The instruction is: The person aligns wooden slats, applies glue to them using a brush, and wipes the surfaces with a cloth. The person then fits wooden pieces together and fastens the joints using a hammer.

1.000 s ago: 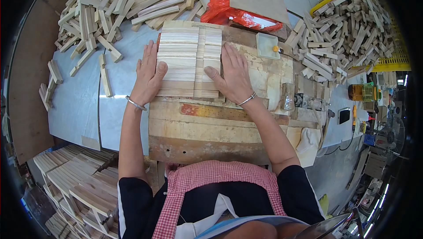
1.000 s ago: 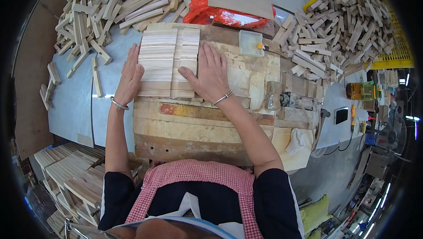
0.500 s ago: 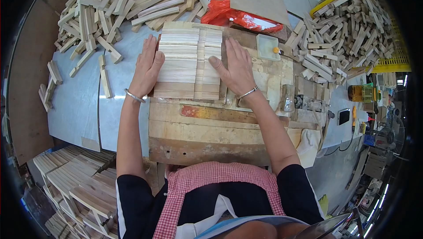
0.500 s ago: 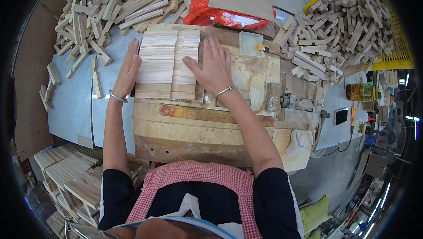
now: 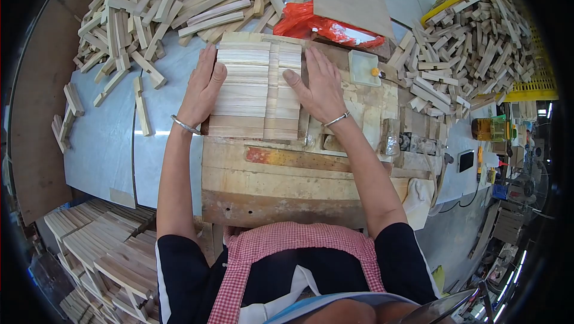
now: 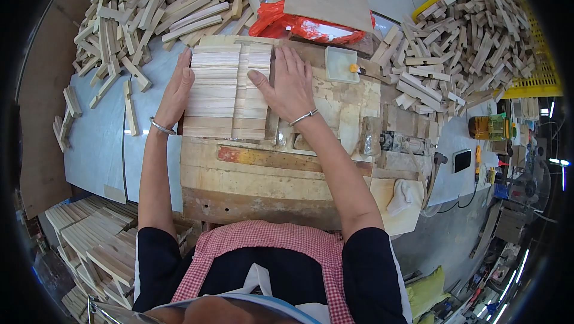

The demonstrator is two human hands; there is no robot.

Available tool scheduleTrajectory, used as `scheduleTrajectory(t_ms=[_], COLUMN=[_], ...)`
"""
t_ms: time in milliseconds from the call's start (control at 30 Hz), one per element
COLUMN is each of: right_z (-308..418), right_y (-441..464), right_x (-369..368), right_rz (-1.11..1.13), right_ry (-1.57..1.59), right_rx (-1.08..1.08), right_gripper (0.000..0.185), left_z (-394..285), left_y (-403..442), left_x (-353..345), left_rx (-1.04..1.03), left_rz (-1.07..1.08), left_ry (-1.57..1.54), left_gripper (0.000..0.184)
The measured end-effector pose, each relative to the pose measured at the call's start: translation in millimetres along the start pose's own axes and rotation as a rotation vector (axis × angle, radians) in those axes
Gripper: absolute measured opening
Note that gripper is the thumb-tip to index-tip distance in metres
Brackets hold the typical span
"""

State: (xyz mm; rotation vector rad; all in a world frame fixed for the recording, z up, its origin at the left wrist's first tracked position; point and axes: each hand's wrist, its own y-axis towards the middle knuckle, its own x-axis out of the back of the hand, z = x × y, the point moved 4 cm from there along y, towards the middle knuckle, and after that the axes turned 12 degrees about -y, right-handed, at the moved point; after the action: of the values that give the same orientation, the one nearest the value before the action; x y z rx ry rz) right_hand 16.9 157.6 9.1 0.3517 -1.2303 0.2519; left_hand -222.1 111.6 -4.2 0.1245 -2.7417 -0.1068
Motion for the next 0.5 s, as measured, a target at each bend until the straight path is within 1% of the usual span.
scheduleTrajectory(t_ms=[300, 367, 400, 433, 467, 500], right_z=[4, 9, 11, 16, 21, 24], right_y=[5, 7, 9, 13, 16, 19], right_x=[0, 11, 13, 16, 17, 17], right_rz=[0.03, -0.111, -0.109, -0.145, -0.182, -0.184], right_ry=[0.067, -0.07, -0.07, -0.107, -0.143, -0.141], right_rx=[0.025, 0.059, 0.061, 0.121, 0.18, 0.18], right_gripper=[0.089, 0.081, 0.081, 0.076, 0.071, 0.071], left_z=[-6, -12, -19, -27, -33, -43], left_y=[2, -1, -5, -11, -18, -27], left_x=[1, 4, 6, 8, 6, 1], left_rx=[-0.013, -0.017, -0.05, -0.085, -0.086, -0.159], left_rz=[-0.015, -0.024, -0.059, -0.094, -0.094, -0.098], left_ry=[-0.026, -0.034, 0.084, 0.203, 0.205, 0.395], left_gripper=[0.075, 0.074, 0.072, 0.07, 0.07, 0.067])
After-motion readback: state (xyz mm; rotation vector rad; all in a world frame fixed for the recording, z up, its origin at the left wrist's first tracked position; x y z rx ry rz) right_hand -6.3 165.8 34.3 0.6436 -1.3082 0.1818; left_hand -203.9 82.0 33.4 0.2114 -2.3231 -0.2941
